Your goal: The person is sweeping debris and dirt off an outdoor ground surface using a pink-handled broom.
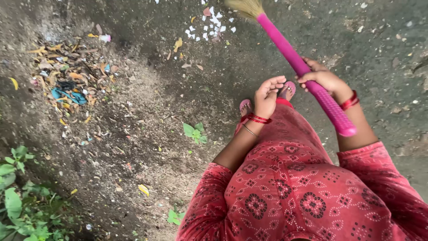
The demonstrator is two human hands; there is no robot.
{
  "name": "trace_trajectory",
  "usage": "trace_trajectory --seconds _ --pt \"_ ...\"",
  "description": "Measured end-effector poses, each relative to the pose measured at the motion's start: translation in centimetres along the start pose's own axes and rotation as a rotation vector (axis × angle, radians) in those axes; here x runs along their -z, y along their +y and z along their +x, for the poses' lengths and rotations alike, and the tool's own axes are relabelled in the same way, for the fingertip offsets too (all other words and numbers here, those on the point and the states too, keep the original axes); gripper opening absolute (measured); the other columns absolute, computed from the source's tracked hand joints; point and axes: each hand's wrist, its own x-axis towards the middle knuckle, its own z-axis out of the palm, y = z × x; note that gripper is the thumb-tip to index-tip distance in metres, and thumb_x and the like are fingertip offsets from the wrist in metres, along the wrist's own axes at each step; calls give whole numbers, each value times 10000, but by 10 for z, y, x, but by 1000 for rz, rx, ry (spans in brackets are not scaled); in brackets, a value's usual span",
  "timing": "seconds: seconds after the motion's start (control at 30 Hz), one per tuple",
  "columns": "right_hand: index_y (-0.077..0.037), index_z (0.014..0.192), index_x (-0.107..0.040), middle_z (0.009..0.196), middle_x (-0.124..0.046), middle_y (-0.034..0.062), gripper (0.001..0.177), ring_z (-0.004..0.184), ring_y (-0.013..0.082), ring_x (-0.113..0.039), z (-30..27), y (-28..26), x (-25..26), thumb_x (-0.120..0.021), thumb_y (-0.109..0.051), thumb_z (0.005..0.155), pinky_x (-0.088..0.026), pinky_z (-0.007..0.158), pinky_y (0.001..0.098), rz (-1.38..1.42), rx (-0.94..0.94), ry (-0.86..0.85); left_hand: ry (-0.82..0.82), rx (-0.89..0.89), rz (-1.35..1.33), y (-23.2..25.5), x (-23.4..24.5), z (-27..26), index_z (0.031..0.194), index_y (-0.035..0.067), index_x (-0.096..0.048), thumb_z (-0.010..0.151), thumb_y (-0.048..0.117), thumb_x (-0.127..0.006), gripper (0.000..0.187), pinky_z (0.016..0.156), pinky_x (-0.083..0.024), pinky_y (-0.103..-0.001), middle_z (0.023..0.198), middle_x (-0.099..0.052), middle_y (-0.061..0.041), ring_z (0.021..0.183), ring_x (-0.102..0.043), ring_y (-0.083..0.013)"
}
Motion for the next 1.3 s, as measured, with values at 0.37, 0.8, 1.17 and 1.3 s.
trace_trajectory --seconds 0.37,0.8,1.17,1.3 --pt "-119 1726 -180 1049 -599 73 949 751 136 -626 -49 -30 17 -624 33 901 -570 604 254 163 126 103 113 -56 -60 6 0 3 1317 -9 -626 948 -176 -372 478 1027 -514 -267 1290 -687 -86 1122 -634 -120" --pt "-61 1592 -255 944 -607 158 866 621 185 -639 45 5 -129 -633 -19 814 -585 484 337 -33 -202 -29 252 -68 -52 10 83 -27 1330 -4 -628 899 -175 -381 525 981 -497 -271 1278 -695 -89 1101 -638 -133" --pt "-72 1681 -178 1122 -646 142 912 772 148 -626 25 -29 -174 -636 -5 896 -559 619 266 86 5 -67 268 -102 -126 14 169 -44 1345 6 -619 906 -168 -384 528 981 -490 -273 1286 -693 -91 1101 -639 -135" --pt "-26 1582 -305 1132 -642 122 746 789 146 -662 6 -16 -196 -629 -43 911 -601 622 277 273 28 54 271 -153 -200 9 197 -44 1353 7 -614 944 -168 -396 495 994 -490 -274 1307 -689 -93 1115 -644 -142"
